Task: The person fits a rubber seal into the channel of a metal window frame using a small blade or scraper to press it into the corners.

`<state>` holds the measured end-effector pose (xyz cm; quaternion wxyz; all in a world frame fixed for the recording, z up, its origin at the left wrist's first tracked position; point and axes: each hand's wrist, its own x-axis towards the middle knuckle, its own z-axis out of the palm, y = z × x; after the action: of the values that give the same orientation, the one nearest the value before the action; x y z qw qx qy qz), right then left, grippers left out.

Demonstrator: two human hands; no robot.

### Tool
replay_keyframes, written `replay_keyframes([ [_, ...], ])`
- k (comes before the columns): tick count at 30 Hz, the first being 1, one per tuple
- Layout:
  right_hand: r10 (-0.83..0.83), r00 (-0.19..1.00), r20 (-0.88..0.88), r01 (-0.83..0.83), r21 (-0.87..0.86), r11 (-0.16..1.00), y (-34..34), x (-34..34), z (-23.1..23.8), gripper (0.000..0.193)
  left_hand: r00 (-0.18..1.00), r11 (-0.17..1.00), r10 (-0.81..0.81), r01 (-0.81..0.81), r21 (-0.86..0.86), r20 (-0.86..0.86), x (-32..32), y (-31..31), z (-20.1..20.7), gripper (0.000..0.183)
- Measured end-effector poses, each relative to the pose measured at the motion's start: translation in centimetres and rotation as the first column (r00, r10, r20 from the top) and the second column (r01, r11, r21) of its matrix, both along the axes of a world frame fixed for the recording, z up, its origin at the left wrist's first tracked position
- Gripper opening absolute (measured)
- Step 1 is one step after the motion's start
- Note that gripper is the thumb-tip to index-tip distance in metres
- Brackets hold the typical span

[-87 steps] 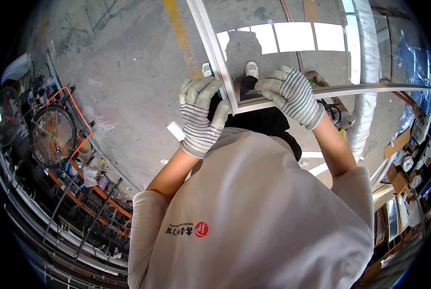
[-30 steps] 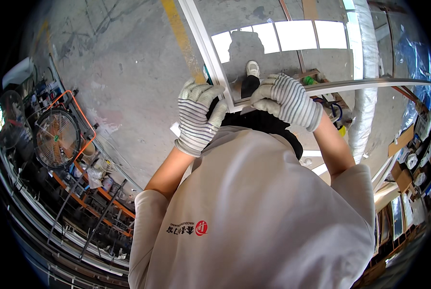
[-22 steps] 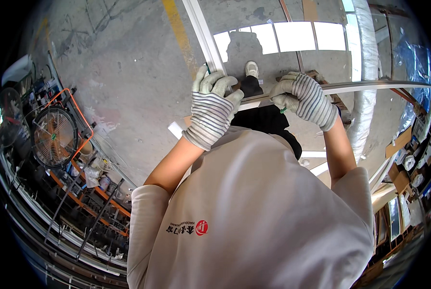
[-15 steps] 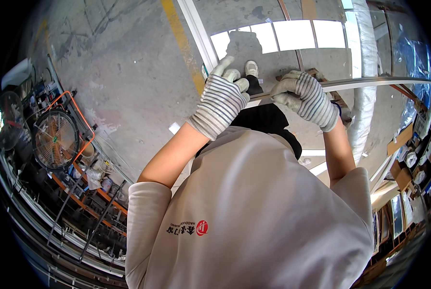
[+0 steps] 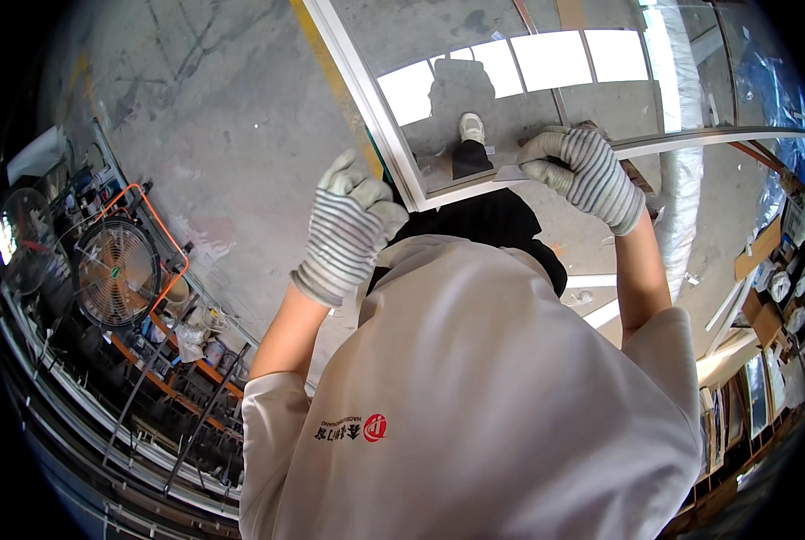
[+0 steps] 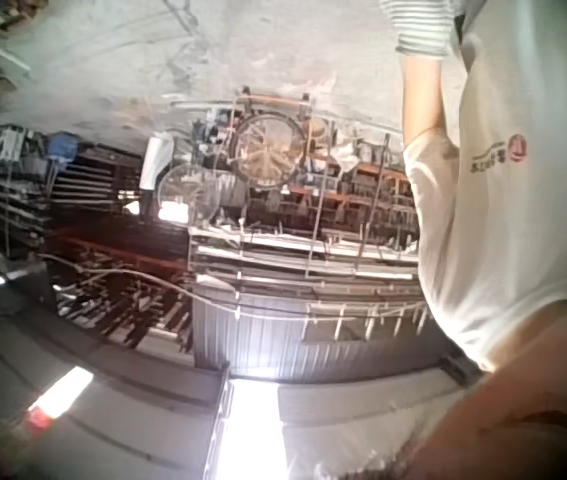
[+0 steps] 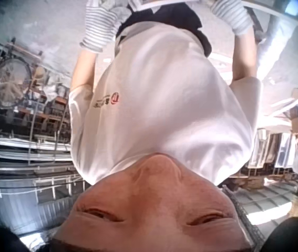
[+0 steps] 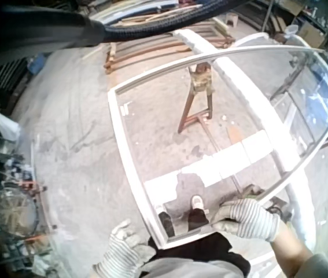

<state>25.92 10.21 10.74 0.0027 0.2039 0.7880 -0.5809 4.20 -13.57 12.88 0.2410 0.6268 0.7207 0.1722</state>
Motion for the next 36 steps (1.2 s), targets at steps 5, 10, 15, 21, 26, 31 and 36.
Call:
replay_keyframes([
  [5, 0.162, 0.980, 0.116, -0.192, 0.332, 0.923, -3.1, -3.4, -1.1, 0.017, 1.000, 0.964, -0.013, 0.007, -0.266, -0.019, -1.1, -3.9, -0.8, 0.016],
  [10, 0.329, 0.919, 0.217, -0.394, 0.484, 0.781, -5.0, -6.6, -1.5, 0.017, 0.999, 0.984, 0.044, -0.043, -0.173, 0.001, 0.9, -3.7, -1.1, 0.009],
  [15, 0.389, 0.912, 0.130, -0.389, 0.572, 0.722, -4.9, -6.9, -2.1, 0.018, 0.996, 0.991, 0.085, -0.087, -0.099, -0.026, 1.5, -3.8, -1.5, 0.008],
  [21, 0.427, 0.897, 0.117, -0.408, 0.591, 0.695, -4.9, -6.8, -2.6, 0.018, 0.996, 0.994, 0.088, -0.088, -0.063, -0.009, 1.5, -3.4, -1.6, 0.009],
  [26, 0.505, 0.858, 0.092, -0.441, 0.633, 0.636, -4.6, -7.1, -2.8, 0.018, 0.997, 0.995, 0.073, -0.073, -0.071, 0.001, 1.7, -2.9, -1.6, 0.010],
  [31, 0.417, 0.909, -0.005, -0.388, 0.355, 0.851, -3.2, -6.8, -2.6, 0.020, 0.998, 0.995, 0.064, -0.063, -0.079, 0.010, 1.7, -2.9, -1.7, 0.009],
  [36, 0.375, 0.921, 0.102, -0.371, 0.523, 0.767, -4.1, -6.3, -2.7, 0.021, 0.998, 0.995, 0.064, -0.063, -0.071, 0.016, 1.6, -2.7, -1.7, 0.009],
])
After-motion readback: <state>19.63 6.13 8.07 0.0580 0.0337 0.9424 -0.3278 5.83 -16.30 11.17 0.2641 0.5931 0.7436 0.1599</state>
